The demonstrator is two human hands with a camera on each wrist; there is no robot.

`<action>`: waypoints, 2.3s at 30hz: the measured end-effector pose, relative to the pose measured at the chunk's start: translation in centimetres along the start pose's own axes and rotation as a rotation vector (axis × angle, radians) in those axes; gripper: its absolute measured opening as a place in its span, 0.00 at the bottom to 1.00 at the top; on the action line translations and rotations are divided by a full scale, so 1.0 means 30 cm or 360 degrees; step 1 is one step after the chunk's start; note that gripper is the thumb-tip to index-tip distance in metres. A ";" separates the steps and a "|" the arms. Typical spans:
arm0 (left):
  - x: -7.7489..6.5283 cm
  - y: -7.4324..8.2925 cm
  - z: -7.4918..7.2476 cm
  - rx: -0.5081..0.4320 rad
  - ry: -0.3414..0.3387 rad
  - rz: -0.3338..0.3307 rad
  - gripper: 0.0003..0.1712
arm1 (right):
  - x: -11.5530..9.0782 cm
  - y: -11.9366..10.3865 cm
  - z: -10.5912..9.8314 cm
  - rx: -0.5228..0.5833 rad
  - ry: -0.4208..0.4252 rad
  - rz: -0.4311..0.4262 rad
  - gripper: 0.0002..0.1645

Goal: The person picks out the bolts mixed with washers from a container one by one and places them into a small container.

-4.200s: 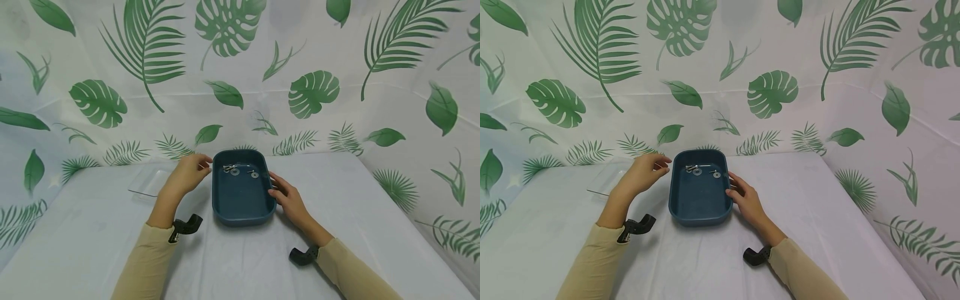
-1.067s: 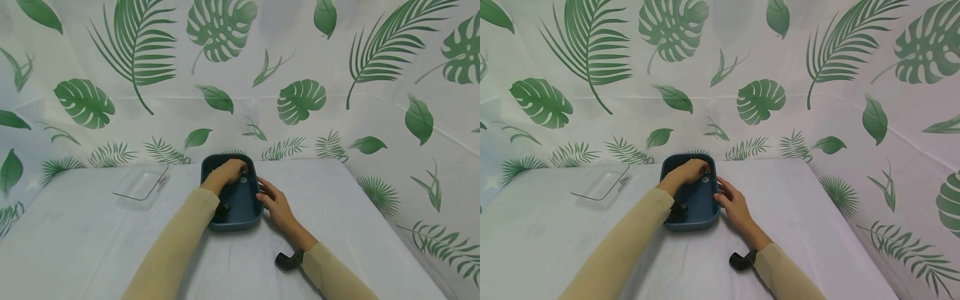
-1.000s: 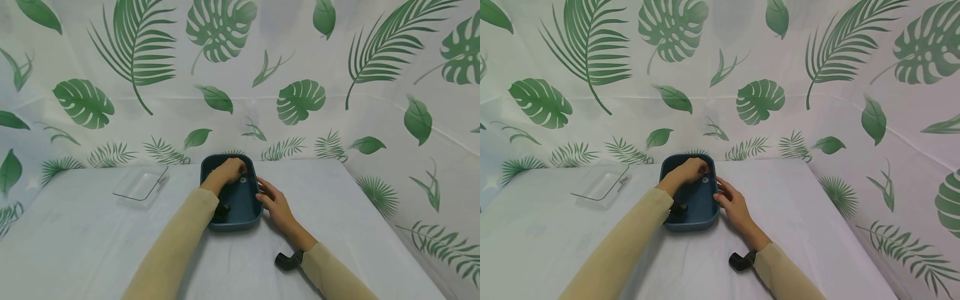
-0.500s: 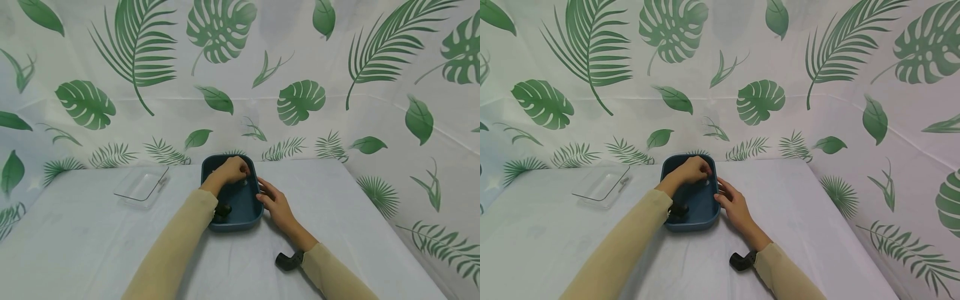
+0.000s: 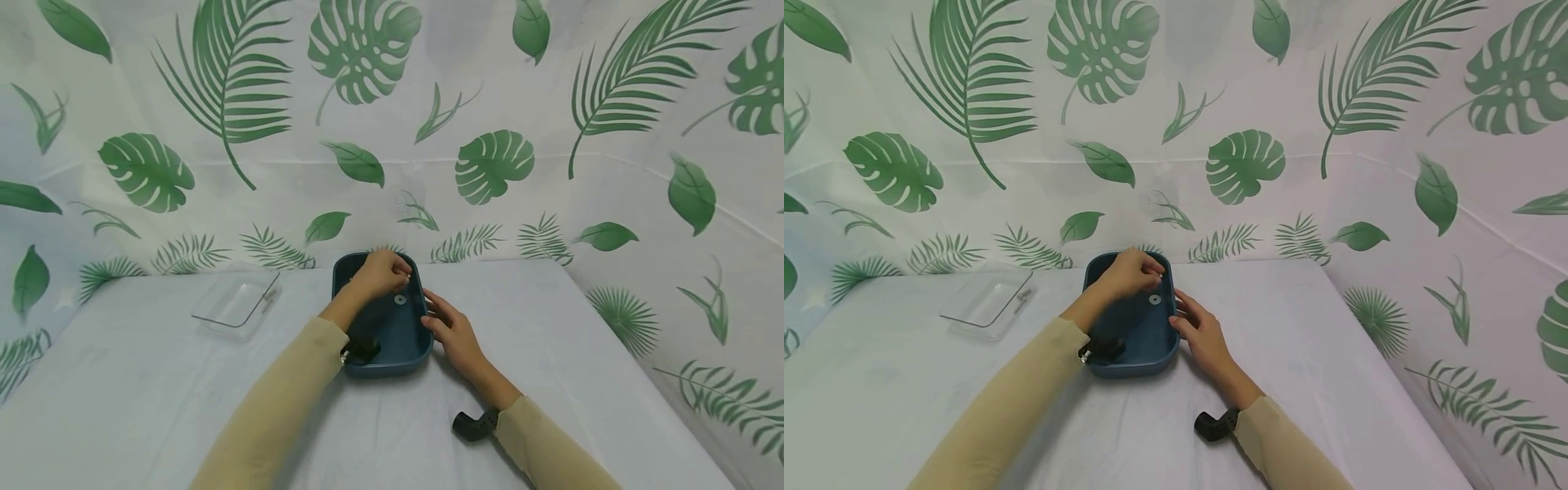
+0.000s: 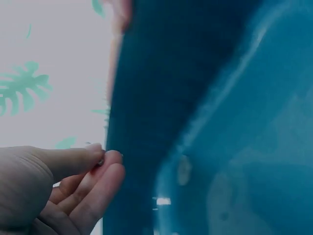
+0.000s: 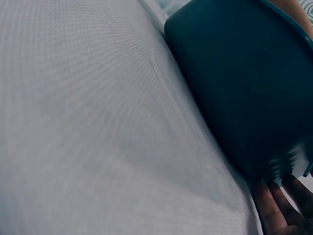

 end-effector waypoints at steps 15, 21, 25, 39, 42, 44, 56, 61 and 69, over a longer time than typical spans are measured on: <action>-0.161 0.030 -0.140 -0.0110 0.0074 0.0126 0.11 | -0.005 0.000 -0.005 -0.0006 0.0014 -0.0006 0.33; -0.278 -0.002 -0.219 -0.0128 0.0182 0.0126 0.12 | -0.011 0.000 0.000 -0.0029 -0.0001 0.0000 0.33; -0.371 -0.032 -0.281 -0.0164 0.0324 0.0111 0.12 | -0.005 -0.010 0.000 -0.0056 0.0002 0.0001 0.33; -0.499 -0.168 -0.457 -0.0014 0.0576 -0.0045 0.14 | -0.009 -0.016 -0.007 -0.0088 0.0016 0.0014 0.32; -0.501 -0.182 -0.480 0.0092 0.0636 -0.0072 0.14 | -0.006 -0.019 -0.012 -0.0073 0.0028 0.0004 0.32; -0.506 -0.198 -0.490 0.0160 0.0671 -0.0092 0.14 | -0.005 -0.017 -0.011 -0.0071 0.0031 0.0006 0.32; -0.533 -0.335 -0.504 0.0381 0.0757 -0.0249 0.14 | -0.009 -0.006 -0.001 -0.0087 0.0023 -0.0007 0.32; -0.533 -0.387 -0.489 0.0405 0.0703 -0.0332 0.14 | -0.010 -0.002 0.000 -0.0080 0.0013 -0.0005 0.33; -0.525 -0.436 -0.452 0.0438 0.0664 -0.0407 0.13 | -0.010 -0.002 0.007 -0.0072 0.0007 -0.0007 0.32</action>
Point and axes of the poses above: each hand's wrist, its own x-axis towards the middle knuckle, its own z-axis out of the palm, y = z × x, the point moved 5 cm from there along x, towards the middle knuckle, and after that the axes turned 6 degrees about z, right-handed, at the moved point
